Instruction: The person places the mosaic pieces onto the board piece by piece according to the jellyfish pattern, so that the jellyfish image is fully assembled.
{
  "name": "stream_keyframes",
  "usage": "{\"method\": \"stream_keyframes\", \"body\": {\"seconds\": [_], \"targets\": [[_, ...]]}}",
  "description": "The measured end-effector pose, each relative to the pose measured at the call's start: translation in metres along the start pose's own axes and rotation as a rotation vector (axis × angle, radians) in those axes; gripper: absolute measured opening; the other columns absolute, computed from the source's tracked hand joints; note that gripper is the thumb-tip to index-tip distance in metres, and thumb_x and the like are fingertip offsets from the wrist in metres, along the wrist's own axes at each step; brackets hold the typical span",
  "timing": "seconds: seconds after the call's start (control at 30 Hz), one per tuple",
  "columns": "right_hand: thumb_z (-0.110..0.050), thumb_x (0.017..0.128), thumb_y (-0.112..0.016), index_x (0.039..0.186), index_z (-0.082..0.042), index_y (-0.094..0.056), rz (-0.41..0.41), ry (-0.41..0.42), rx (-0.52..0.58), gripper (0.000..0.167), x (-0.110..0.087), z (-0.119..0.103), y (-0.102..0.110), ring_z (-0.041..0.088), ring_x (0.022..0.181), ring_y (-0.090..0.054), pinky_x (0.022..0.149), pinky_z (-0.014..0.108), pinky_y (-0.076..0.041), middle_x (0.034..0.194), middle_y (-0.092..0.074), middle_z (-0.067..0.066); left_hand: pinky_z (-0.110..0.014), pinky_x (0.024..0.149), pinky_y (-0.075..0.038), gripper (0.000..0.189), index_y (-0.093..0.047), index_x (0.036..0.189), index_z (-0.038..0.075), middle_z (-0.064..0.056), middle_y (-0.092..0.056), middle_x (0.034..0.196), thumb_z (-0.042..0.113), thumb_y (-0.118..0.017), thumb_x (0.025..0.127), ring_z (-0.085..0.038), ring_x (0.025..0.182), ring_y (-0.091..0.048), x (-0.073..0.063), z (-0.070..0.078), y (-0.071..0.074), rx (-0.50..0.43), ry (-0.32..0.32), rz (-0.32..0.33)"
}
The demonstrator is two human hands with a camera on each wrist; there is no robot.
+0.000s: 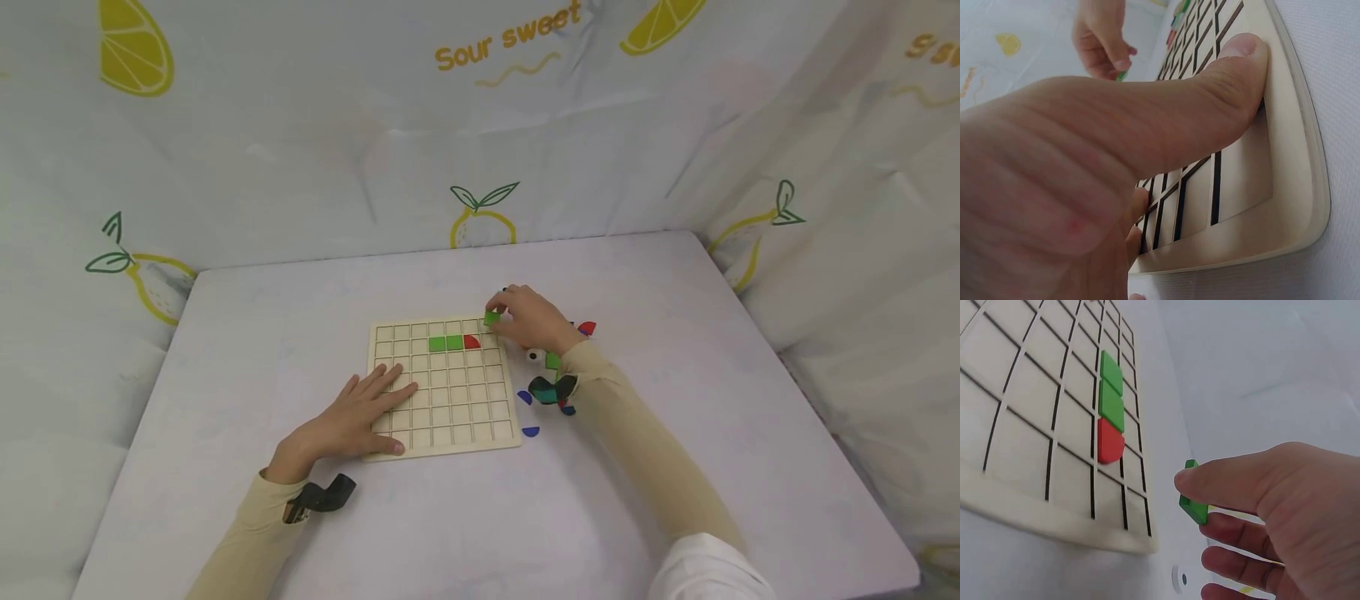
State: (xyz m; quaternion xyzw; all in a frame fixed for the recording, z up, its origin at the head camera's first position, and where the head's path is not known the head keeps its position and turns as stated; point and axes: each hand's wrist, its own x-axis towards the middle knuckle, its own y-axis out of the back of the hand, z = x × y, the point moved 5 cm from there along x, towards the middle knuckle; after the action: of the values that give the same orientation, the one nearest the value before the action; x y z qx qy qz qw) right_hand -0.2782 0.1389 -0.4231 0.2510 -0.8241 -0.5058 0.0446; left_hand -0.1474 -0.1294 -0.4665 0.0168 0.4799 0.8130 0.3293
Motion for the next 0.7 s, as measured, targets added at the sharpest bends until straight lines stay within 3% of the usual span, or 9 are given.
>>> {"method": "stream_keyframes", "body": {"seconds": [0.3,0.7], "targets": [[-0.024,0.097,-0.070,0.129,-0.007,-0.066,0.028,0.100,0.021,0.037,0.017,-0.037,-0.005,0.027,0.116,-0.055,0.098,0.045,-0.052,0.121,-0.064,0.010,-0.065,0.126,0.000,0.090,-0.033,0.160,0.019,-0.013,-0.008,0.172,0.043,-0.078,0.085,-0.038,0.160,0.000,-0.001,0.001,0.002,0.003,-0.008,0.003],[-0.029,0.098,-0.067,0.127,-0.009,-0.069,-0.003,0.184,0.032,0.036,0.038,-0.065,-0.030,0.024,0.113,-0.059,0.099,0.042,-0.052,0.119,-0.066,0.008,-0.065,0.126,-0.002,0.091,-0.033,0.160,0.020,-0.013,-0.009,0.172,0.045,-0.078,0.085,-0.038,0.160,-0.001,-0.001,0.002,0.003,0.016,-0.010,-0.004]]}}
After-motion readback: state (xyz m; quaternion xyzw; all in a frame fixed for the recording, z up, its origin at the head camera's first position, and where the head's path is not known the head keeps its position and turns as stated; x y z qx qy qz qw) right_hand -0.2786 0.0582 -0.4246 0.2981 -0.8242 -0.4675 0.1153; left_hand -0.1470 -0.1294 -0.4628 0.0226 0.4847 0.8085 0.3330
